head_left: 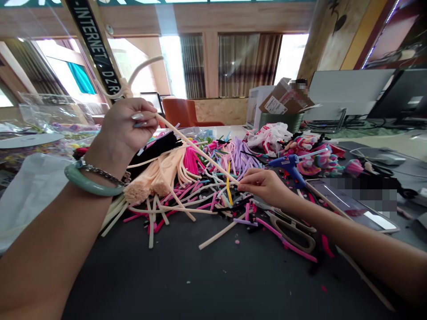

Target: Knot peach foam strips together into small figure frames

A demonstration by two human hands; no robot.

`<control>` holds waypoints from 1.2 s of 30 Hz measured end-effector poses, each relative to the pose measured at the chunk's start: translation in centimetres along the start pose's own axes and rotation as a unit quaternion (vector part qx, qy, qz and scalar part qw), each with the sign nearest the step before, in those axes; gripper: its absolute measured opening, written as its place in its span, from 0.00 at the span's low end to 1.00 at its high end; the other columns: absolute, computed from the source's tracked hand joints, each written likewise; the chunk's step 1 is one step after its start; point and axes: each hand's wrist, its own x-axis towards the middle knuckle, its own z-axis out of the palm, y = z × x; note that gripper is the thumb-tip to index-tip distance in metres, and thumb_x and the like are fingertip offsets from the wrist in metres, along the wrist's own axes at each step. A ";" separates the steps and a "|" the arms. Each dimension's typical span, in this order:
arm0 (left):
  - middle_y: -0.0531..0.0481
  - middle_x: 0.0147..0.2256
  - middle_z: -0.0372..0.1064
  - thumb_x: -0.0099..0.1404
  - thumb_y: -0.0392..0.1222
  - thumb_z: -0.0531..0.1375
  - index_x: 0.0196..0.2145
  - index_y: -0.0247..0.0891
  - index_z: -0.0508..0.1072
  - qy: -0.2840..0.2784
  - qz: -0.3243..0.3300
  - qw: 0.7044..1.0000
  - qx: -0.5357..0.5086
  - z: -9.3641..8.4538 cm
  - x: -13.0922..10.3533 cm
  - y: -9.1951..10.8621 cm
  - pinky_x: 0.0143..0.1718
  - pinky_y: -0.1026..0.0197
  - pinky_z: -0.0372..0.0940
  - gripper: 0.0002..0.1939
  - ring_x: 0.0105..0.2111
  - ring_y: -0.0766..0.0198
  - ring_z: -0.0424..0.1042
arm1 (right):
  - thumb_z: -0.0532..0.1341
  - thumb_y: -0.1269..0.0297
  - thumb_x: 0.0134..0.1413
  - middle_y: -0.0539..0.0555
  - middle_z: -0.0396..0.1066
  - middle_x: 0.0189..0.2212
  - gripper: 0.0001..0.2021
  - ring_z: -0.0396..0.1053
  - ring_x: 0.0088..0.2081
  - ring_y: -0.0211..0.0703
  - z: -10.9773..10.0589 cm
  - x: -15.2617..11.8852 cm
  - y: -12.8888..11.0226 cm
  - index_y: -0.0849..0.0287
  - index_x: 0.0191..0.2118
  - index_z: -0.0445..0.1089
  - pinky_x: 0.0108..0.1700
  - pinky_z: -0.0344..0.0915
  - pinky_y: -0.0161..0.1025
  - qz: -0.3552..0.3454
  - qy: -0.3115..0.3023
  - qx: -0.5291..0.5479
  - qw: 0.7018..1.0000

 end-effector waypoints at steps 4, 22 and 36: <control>0.58 0.16 0.49 0.48 0.17 0.50 0.23 0.36 0.52 0.042 0.031 0.998 0.044 -0.9 0.7 0.0 0.14 0.76 0.46 0.16 0.15 0.79 0.39 | 0.61 0.59 0.52 0.53 0.70 0.28 0.10 0.68 0.29 0.38 -0.3 0.0 0.4 0.59 0.32 0.77 0.32 0.63 0.37 0.001 -0.004 -0.017 1.000; 0.60 0.15 0.48 0.51 0.20 0.55 0.23 0.37 0.55 0.050 0.013 0.998 0.044 -4.2 2.1 0.4 0.15 0.74 0.46 0.15 0.17 0.79 0.39 | 0.61 0.60 0.52 0.52 0.69 0.27 0.11 0.65 0.28 0.35 -1.8 0.4 2.8 0.60 0.30 0.77 0.30 0.58 0.34 0.010 -0.015 -0.110 0.994; 0.60 0.14 0.51 0.55 0.20 0.47 0.21 0.37 0.55 0.036 0.054 0.998 0.002 -3.4 1.9 1.4 0.13 0.74 0.48 0.14 0.12 0.79 0.43 | 0.65 0.54 0.44 0.49 0.64 0.18 0.17 0.60 0.22 0.34 -3.1 1.1 3.2 0.62 0.16 0.68 0.25 0.52 0.33 0.062 -0.020 -0.234 0.970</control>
